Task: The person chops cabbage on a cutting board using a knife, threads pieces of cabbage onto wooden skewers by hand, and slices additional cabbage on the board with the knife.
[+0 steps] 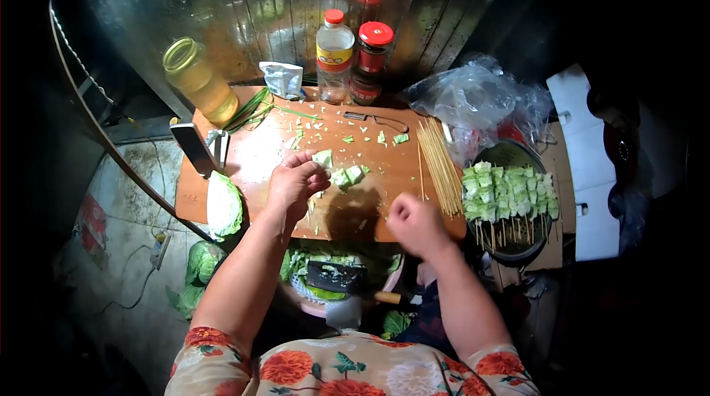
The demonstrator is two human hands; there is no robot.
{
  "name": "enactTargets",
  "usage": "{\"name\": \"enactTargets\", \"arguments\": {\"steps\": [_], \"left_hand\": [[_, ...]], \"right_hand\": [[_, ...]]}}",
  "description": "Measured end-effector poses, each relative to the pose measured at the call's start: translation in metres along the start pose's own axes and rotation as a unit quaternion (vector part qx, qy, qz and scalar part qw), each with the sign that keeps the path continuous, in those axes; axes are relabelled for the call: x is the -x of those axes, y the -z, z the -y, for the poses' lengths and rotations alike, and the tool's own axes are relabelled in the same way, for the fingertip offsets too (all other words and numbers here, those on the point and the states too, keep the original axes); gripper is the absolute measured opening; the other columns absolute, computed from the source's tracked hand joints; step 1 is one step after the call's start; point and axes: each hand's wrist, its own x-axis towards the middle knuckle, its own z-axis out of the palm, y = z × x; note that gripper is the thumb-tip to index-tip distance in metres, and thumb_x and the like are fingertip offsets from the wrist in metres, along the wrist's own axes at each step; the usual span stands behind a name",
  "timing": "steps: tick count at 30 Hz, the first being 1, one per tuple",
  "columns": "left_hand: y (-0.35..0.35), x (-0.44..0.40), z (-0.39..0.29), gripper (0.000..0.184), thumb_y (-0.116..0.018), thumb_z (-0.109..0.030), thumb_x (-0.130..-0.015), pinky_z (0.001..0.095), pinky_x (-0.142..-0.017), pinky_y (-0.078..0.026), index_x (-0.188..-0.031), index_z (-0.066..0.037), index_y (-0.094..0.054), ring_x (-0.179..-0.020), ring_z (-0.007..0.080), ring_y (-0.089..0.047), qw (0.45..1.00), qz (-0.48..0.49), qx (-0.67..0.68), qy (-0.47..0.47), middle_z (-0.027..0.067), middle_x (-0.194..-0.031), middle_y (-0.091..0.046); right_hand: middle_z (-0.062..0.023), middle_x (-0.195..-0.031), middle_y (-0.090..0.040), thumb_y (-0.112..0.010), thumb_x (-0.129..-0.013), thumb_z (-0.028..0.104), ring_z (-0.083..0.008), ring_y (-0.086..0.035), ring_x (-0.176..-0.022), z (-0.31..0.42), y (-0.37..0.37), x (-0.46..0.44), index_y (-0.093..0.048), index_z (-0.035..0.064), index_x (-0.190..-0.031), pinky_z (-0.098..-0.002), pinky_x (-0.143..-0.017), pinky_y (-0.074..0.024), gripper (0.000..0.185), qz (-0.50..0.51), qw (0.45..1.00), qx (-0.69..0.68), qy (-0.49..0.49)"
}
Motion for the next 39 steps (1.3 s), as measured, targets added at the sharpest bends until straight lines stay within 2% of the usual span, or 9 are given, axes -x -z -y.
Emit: {"name": "enactTargets", "arguments": {"steps": [1,3,9,11,12,21,23,34,39], "left_hand": [[0.0,0.0,-0.002,0.027,-0.058,0.0,-0.085,0.0339,-0.068,-0.057,-0.111,-0.002,-0.053,-0.071,0.0195,-0.064,1.0,-0.003,-0.002,-0.004,0.0085,-0.087,-0.062],[0.001,-0.001,-0.003,0.028,-0.059,-0.001,-0.085,0.0332,-0.07,-0.057,-0.112,-0.002,-0.052,-0.069,0.0178,-0.062,0.999,-0.011,0.049,-0.007,0.0081,-0.085,-0.061],[0.004,0.0,-0.008,0.034,-0.059,-0.004,-0.083,0.032,-0.07,-0.056,-0.115,-0.003,-0.05,-0.065,0.0145,-0.059,0.998,-0.016,0.065,-0.02,0.0059,-0.082,-0.06],[0.007,-0.001,-0.009,0.034,-0.059,-0.003,-0.083,0.0323,-0.069,-0.057,-0.116,-0.004,-0.051,-0.065,0.0144,-0.06,0.998,-0.016,0.063,-0.021,0.0059,-0.083,-0.061],[0.008,-0.001,-0.01,0.035,-0.059,-0.002,-0.083,0.0318,-0.068,-0.057,-0.117,-0.003,-0.05,-0.064,0.0146,-0.06,0.998,-0.014,0.059,-0.026,0.0063,-0.083,-0.061],[0.004,0.003,-0.013,0.032,-0.058,-0.001,-0.085,0.0292,-0.065,-0.057,-0.116,0.0,-0.052,-0.066,0.0161,-0.062,0.996,-0.015,0.062,-0.066,0.0077,-0.085,-0.063],[0.005,0.001,-0.012,0.031,-0.058,-0.001,-0.085,0.0297,-0.066,-0.057,-0.115,0.0,-0.053,-0.068,0.0163,-0.063,0.996,-0.013,0.059,-0.065,0.008,-0.086,-0.063],[-0.016,0.017,-0.014,0.025,-0.063,0.006,-0.079,0.0258,-0.066,-0.053,-0.104,0.001,-0.058,-0.069,0.0142,-0.062,0.984,0.035,-0.074,-0.158,0.0068,-0.085,-0.064],[-0.025,0.022,0.01,0.026,-0.062,0.009,-0.079,0.0273,-0.064,-0.053,-0.104,0.002,-0.058,-0.072,0.016,-0.063,0.978,0.079,-0.136,-0.134,0.0107,-0.086,-0.066]], "right_hand": [[-0.0079,-0.063,-0.062,-0.064,-0.077,0.01,-0.0171,-0.061,-0.057,0.01,-0.008,0.011,-0.06,0.0056,-0.079,-0.0293,-0.056,-0.0484,0.006,0.026,0.998,-0.054,0.028],[-0.0056,-0.06,-0.059,-0.065,-0.077,0.009,-0.013,-0.058,-0.054,0.034,-0.011,0.026,-0.058,0.0057,-0.077,-0.0266,-0.055,-0.0467,0.007,0.078,0.994,-0.074,0.036],[-0.0044,-0.057,-0.055,-0.063,-0.077,0.008,-0.012,-0.054,-0.051,0.041,-0.018,0.028,-0.055,0.0054,-0.077,-0.0272,-0.052,-0.0441,0.008,0.046,0.995,-0.053,0.067],[-0.0124,-0.065,-0.06,-0.063,-0.077,0.012,-0.0318,-0.062,-0.061,0.043,-0.016,0.029,-0.055,0.0066,-0.078,-0.0372,-0.057,-0.0486,0.009,0.061,0.995,-0.069,0.043],[-0.0124,-0.065,-0.06,-0.063,-0.077,0.012,-0.0318,-0.062,-0.061,0.044,-0.016,0.03,-0.055,0.0066,-0.078,-0.0372,-0.057,-0.0486,0.009,0.062,0.995,-0.07,0.044],[-0.0031,-0.062,-0.055,-0.06,-0.079,0.005,-0.0069,-0.05,-0.056,0.047,-0.016,0.034,-0.054,0.0025,-0.078,-0.0253,-0.054,-0.0439,0.007,0.086,0.976,-0.199,-0.005],[0.0065,-0.061,-0.047,-0.056,-0.082,0.001,0.0002,-0.039,-0.056,0.046,-0.017,0.033,-0.053,0.0037,-0.078,-0.0198,-0.049,-0.0331,0.005,0.068,0.973,-0.218,0.026],[0.0046,-0.066,-0.048,-0.058,-0.089,0.005,-0.0019,-0.042,-0.053,0.036,-0.015,0.034,-0.052,0.0046,-0.086,-0.0175,-0.046,-0.0335,0.006,0.105,0.915,-0.388,-0.035],[0.0039,-0.067,-0.05,-0.055,-0.087,0.002,-0.002,-0.045,-0.057,0.039,-0.011,0.032,-0.053,0.004,-0.083,-0.0188,-0.049,-0.0357,0.005,0.096,0.895,-0.426,-0.086]]}}
